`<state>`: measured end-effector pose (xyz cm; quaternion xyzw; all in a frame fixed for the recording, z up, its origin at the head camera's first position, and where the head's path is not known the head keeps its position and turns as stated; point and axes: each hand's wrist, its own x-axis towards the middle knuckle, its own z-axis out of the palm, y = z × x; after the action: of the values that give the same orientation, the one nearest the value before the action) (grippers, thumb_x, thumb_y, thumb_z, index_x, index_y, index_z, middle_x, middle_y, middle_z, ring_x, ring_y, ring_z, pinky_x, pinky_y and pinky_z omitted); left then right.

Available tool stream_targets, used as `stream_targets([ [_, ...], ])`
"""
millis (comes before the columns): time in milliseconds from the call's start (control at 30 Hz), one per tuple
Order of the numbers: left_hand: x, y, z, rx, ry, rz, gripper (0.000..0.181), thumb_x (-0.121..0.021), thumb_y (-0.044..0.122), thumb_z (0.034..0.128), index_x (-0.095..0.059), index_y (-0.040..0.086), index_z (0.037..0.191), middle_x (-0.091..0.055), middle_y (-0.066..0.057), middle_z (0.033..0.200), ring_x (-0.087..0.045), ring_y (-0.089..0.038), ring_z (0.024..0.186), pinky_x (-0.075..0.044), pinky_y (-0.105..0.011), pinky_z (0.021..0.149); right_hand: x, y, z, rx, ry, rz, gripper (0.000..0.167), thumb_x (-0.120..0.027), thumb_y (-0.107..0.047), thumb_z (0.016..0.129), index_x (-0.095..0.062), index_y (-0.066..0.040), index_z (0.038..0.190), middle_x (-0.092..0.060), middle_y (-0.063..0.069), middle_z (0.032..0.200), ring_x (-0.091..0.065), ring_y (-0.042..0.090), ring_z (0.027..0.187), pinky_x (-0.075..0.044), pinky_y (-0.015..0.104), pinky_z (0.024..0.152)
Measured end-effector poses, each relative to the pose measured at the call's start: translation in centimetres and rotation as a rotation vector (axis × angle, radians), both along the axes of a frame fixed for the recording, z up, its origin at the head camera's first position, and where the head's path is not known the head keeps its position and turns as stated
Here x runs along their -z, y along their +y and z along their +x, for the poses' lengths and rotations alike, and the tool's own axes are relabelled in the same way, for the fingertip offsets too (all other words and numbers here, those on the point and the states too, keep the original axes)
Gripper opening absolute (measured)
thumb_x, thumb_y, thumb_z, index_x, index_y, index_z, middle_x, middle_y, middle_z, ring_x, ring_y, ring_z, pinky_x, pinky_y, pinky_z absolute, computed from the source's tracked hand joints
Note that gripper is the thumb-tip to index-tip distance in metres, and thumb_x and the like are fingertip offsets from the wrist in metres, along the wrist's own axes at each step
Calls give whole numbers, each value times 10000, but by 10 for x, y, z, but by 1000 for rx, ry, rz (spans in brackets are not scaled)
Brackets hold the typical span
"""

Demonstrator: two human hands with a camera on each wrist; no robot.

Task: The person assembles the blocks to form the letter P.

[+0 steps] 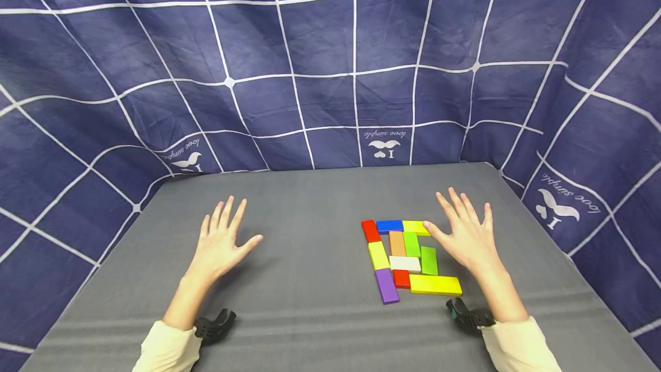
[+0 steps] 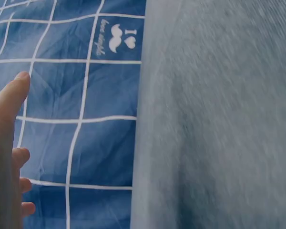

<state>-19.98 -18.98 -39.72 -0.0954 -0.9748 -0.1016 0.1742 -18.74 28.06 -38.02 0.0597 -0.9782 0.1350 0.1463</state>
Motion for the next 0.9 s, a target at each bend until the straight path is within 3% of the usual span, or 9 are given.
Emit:
stream_targets([
  [200,-6,14,1,60,49,39,847,-544,602,767,-235,199,1444,-217,-134,1495,-200,-354,1366,-178,-565,1089,-5,-4,7,-2,37,-14,709,-463,-506,875,-243,-145,1444,-239,223,1466,-168,377,1370,145,601,1071],
  [400,-12,32,10,137,82,86,782,-580,557,768,-298,232,1422,-266,-96,1477,-279,-332,1335,-302,-532,1047,-6,-4,20,-3,78,-19,668,-483,-471,877,-295,-136,1424,-279,196,1458,-214,368,1356,125,583,1088],
  [533,-15,44,13,226,197,96,716,-587,520,766,-374,223,1382,-349,-100,1430,-343,-321,1299,-360,-527,1001,-6,-3,27,-7,113,-26,630,-507,-438,875,-341,-137,1403,-309,177,1447,-223,348,1360,113,568,1099],
  [800,-16,67,19,448,418,134,568,-429,568,860,-513,193,1278,-482,-69,1329,-458,-295,1217,-410,-456,975,-4,-7,42,-2,188,-65,556,-554,-356,865,-417,-138,1358,-389,168,1401,-248,299,1365,74,528,1126],
  [900,-18,78,19,534,491,158,500,-472,502,863,-560,168,1225,-524,-72,1280,-498,-280,1173,-436,-431,953,0,-10,48,-1,225,-89,524,-561,-346,864,-449,-147,1336,-427,164,1375,-284,289,1352,45,514,1136],
])
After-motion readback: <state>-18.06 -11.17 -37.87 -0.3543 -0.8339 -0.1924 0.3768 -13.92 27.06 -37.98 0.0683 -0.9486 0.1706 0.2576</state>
